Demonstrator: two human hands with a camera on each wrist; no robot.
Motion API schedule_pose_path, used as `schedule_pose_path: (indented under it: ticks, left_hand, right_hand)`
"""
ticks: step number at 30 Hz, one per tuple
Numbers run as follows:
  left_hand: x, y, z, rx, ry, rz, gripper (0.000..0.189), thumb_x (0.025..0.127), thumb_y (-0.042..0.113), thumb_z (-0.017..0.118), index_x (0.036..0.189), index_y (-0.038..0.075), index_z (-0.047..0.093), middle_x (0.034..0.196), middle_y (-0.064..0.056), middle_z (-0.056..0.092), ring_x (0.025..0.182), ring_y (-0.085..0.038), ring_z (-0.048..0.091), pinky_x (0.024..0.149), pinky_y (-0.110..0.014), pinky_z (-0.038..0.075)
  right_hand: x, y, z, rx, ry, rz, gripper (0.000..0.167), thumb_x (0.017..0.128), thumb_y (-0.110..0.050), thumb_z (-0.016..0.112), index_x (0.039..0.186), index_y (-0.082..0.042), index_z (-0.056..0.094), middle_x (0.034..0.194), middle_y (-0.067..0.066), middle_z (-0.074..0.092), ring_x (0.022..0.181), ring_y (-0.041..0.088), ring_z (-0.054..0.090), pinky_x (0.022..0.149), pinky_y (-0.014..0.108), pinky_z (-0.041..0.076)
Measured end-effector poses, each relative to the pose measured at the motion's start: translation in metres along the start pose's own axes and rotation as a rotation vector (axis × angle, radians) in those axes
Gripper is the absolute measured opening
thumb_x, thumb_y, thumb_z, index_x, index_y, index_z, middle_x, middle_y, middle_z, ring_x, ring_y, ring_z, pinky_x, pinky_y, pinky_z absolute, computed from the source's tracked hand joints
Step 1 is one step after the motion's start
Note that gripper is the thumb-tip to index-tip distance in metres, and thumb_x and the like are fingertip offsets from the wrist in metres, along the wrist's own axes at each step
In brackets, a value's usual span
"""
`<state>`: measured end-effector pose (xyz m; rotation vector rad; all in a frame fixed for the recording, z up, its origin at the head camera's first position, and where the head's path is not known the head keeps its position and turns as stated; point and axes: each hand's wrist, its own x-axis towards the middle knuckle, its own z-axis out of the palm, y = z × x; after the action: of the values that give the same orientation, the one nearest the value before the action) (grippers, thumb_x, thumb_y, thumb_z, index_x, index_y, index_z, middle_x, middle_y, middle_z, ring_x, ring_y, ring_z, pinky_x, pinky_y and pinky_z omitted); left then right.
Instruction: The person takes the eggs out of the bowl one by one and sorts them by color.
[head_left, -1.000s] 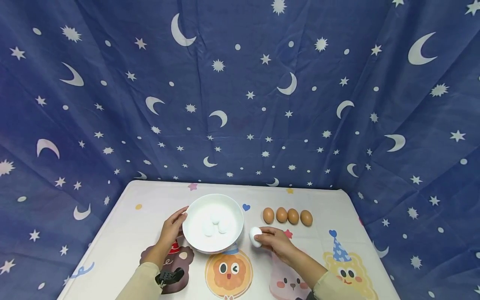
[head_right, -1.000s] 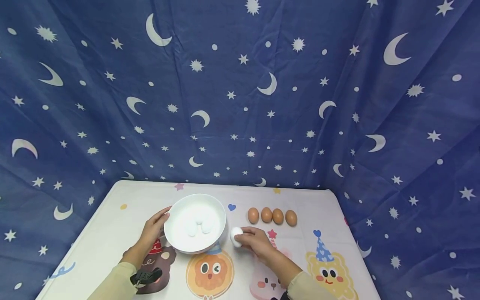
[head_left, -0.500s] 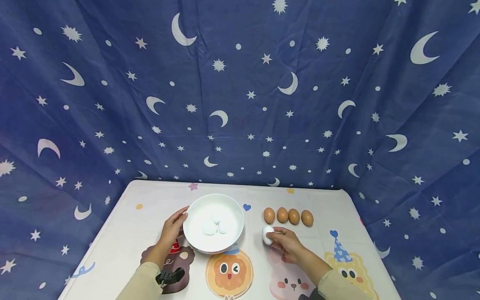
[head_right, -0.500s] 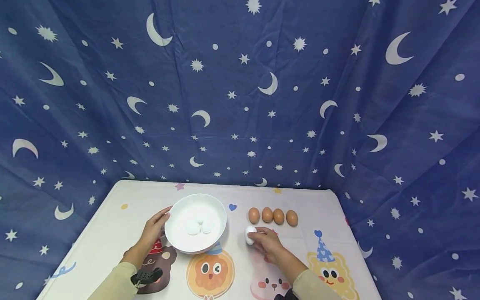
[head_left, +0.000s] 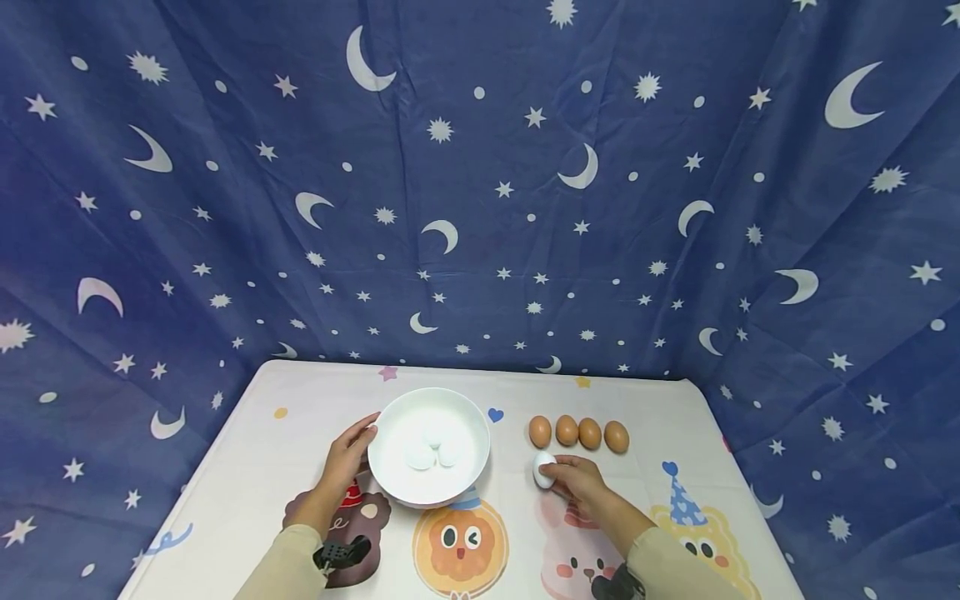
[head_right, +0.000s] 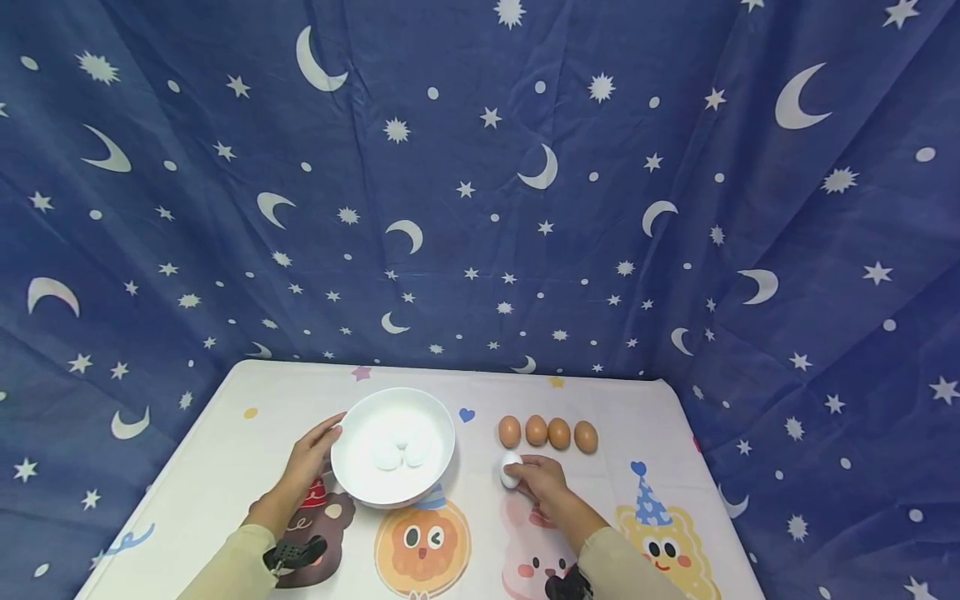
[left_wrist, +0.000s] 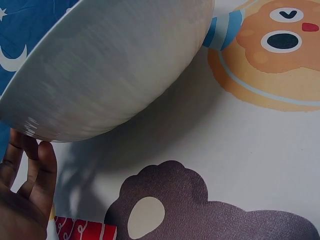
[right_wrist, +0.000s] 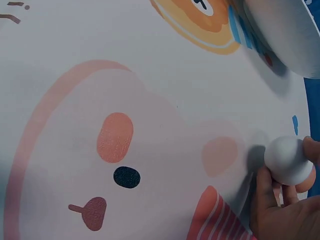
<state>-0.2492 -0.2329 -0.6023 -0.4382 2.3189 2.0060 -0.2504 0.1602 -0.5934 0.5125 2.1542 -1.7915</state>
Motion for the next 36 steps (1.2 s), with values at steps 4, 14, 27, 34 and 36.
schedule_pose_path:
  ticks: [4, 14, 27, 34, 36]
  left_hand:
    - [0.0002, 0.0002, 0.0007, -0.008, 0.002, -0.002, 0.049, 0.101, 0.041, 0.054, 0.144, 0.018, 0.051, 0.135, -0.016, 0.055, 0.103, -0.02, 0.065, 0.084, -0.034, 0.058]
    - [0.0012, -0.0007, 0.0006, -0.025, -0.005, -0.003, 0.051, 0.1, 0.042, 0.054, 0.144, 0.018, 0.051, 0.134, -0.015, 0.055, 0.1, -0.018, 0.065, 0.084, -0.034, 0.057]
    - [-0.0012, 0.0018, -0.0002, -0.018, -0.019, -0.017, 0.051, 0.101, 0.043, 0.052, 0.146, 0.019, 0.049, 0.136, -0.015, 0.053, 0.103, -0.017, 0.064, 0.086, -0.035, 0.057]
    - [-0.0018, 0.0021, 0.0002, -0.011, -0.007, -0.012, 0.05, 0.101, 0.044, 0.052, 0.145, 0.02, 0.05, 0.135, -0.015, 0.054, 0.102, -0.018, 0.065, 0.085, -0.034, 0.057]
    - [-0.0018, 0.0018, 0.0001, -0.006, -0.008, -0.012, 0.051, 0.101, 0.044, 0.052, 0.145, 0.02, 0.05, 0.135, -0.015, 0.054, 0.105, -0.02, 0.065, 0.087, -0.035, 0.057]
  right_hand:
    - [0.0027, -0.0004, 0.0015, -0.043, 0.033, -0.009, 0.037, 0.077, -0.011, 0.08, 0.108, 0.005, 0.067, 0.093, 0.011, 0.075, 0.083, 0.017, 0.072, 0.07, 0.025, 0.049]
    - [0.0033, -0.0006, 0.0034, -0.156, 0.085, -0.022, 0.037, 0.076, -0.015, 0.083, 0.102, 0.004, 0.066, 0.088, 0.009, 0.07, 0.074, 0.014, 0.065, 0.067, 0.025, 0.05]
    - [0.0082, 0.0054, 0.0052, -0.224, 0.109, -0.048, 0.042, 0.076, -0.022, 0.084, 0.104, 0.004, 0.066, 0.095, 0.012, 0.069, 0.078, 0.016, 0.063, 0.068, 0.027, 0.05]
    - [0.0057, 0.0032, 0.0057, -0.203, 0.097, -0.046, 0.044, 0.076, -0.021, 0.084, 0.106, 0.006, 0.065, 0.098, 0.013, 0.068, 0.08, 0.016, 0.065, 0.074, 0.029, 0.054]
    - [0.0046, 0.0018, 0.0054, -0.206, 0.099, -0.041, 0.045, 0.076, -0.022, 0.084, 0.106, 0.006, 0.065, 0.098, 0.013, 0.067, 0.081, 0.017, 0.064, 0.074, 0.03, 0.054]
